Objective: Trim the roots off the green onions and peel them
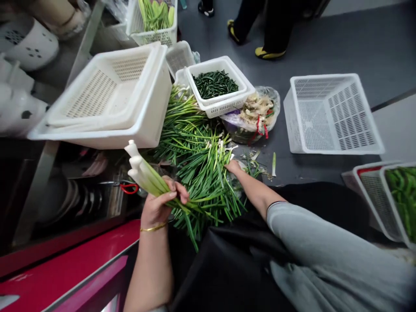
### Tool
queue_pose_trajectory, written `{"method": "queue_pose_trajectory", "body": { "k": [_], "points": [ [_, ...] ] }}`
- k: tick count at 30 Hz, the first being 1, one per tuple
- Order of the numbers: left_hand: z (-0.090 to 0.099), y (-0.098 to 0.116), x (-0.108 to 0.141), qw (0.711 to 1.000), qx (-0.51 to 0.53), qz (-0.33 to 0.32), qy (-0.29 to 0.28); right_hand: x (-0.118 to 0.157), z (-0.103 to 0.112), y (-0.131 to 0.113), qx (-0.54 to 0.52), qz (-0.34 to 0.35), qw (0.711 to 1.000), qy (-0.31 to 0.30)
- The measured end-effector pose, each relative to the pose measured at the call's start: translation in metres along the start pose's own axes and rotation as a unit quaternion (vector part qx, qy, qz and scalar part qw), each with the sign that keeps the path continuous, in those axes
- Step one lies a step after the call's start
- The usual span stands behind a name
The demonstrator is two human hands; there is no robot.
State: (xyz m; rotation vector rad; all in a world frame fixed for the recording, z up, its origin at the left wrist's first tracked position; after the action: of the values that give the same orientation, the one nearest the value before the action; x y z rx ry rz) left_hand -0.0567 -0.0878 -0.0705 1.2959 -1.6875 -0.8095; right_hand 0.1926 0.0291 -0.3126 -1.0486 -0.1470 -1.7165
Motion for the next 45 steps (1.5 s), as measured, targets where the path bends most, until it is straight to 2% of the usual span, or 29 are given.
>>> {"method": "queue_pose_trajectory", "body": {
  "k": [3, 7, 9, 11, 14, 16, 18, 20, 22, 23, 25, 28, 31, 33, 36, 37, 38, 40, 41, 43, 45],
  "points": [
    [-0.001, -0.003, -0.001, 1.0, 0.025, -0.011, -0.005, 0.006, 0.002, 0.005, -0.028, -0.009, 0.999, 0.034],
    [-0.012, -0.029, -0.003, 0.998, -0.022, 0.059, -0.001, 0.046, 0.041, 0.005, -0.093, 0.052, 0.992, 0.07],
    [-0.027, -0.042, -0.004, 0.995, -0.053, 0.084, 0.003, 0.082, 0.066, 0.0, -0.123, 0.091, 0.984, 0.091],
    [-0.048, -0.049, -0.005, 0.994, -0.084, 0.067, 0.012, 0.128, 0.09, -0.011, -0.184, 0.154, 0.965, 0.109],
    [-0.087, -0.047, -0.005, 0.992, -0.124, 0.0, 0.025, 0.203, 0.112, -0.036, -0.308, 0.279, 0.906, 0.083],
    [-0.111, -0.042, 0.001, 0.988, -0.15, -0.029, 0.025, 0.247, 0.12, -0.049, -0.337, 0.344, 0.875, 0.059],
    [-0.129, -0.038, 0.01, 0.985, -0.17, -0.033, 0.011, 0.276, 0.128, -0.053, -0.321, 0.378, 0.866, 0.07],
    [-0.14, -0.035, 0.023, 0.984, -0.175, -0.024, -0.009, 0.292, 0.142, -0.045, -0.323, 0.38, 0.859, 0.118],
    [-0.146, -0.033, 0.037, 0.985, -0.166, -0.008, -0.036, 0.298, 0.156, -0.034, -0.354, 0.371, 0.847, 0.137],
    [-0.147, -0.033, 0.044, 0.985, -0.163, 0.002, -0.049, 0.299, 0.159, -0.031, -0.369, 0.373, 0.843, 0.119],
    [-0.148, -0.035, 0.057, 0.985, -0.158, 0.021, -0.071, 0.305, 0.157, -0.031, -0.37, 0.395, 0.84, 0.042],
    [-0.145, -0.038, 0.073, 0.986, -0.137, 0.045, -0.088, 0.318, 0.146, -0.036, -0.312, 0.434, 0.843, -0.063],
    [-0.137, -0.04, 0.086, 0.988, -0.098, 0.068, -0.096, 0.321, 0.153, -0.03, -0.299, 0.439, 0.843, -0.088],
    [-0.131, -0.04, 0.093, 0.988, -0.08, 0.076, -0.105, 0.311, 0.184, -0.016, -0.381, 0.421, 0.823, -0.01],
    [-0.124, -0.038, 0.099, 0.985, -0.084, 0.083, -0.122, 0.292, 0.244, 0.025, -0.515, 0.362, 0.756, 0.178],
    [-0.122, -0.037, 0.1, 0.985, -0.087, 0.084, -0.124, 0.286, 0.259, 0.038, -0.531, 0.343, 0.744, 0.217],
    [-0.12, -0.036, 0.1, 0.985, -0.087, 0.083, -0.123, 0.28, 0.268, 0.048, -0.531, 0.329, 0.744, 0.235],
    [-0.116, -0.034, 0.097, 0.988, -0.082, 0.074, -0.105, 0.267, 0.268, 0.061, -0.498, 0.308, 0.781, 0.217],
    [-0.114, -0.033, 0.096, 0.989, -0.081, 0.074, -0.097, 0.261, 0.26, 0.064, -0.471, 0.298, 0.808, 0.191],
    [-0.114, -0.034, 0.092, 0.988, -0.084, 0.085, -0.097, 0.254, 0.228, 0.061, -0.404, 0.277, 0.864, 0.12],
    [-0.117, -0.039, 0.089, 0.982, -0.097, 0.108, -0.117, 0.257, 0.187, 0.044, -0.347, 0.277, 0.896, 0.023]
  ]
}}
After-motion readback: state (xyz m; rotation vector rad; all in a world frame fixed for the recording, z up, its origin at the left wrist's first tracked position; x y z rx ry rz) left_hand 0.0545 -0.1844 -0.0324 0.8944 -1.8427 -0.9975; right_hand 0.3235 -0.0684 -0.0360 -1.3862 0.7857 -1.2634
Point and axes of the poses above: each hand's wrist, its own x-axis away from the middle knuckle, its own z-axis out of the back of the hand, y = z × x, the point moved 7 cm from there along -x, towards the middle knuckle, and after that the axes turned 2 degrees about -z, right-handed, at the moved point
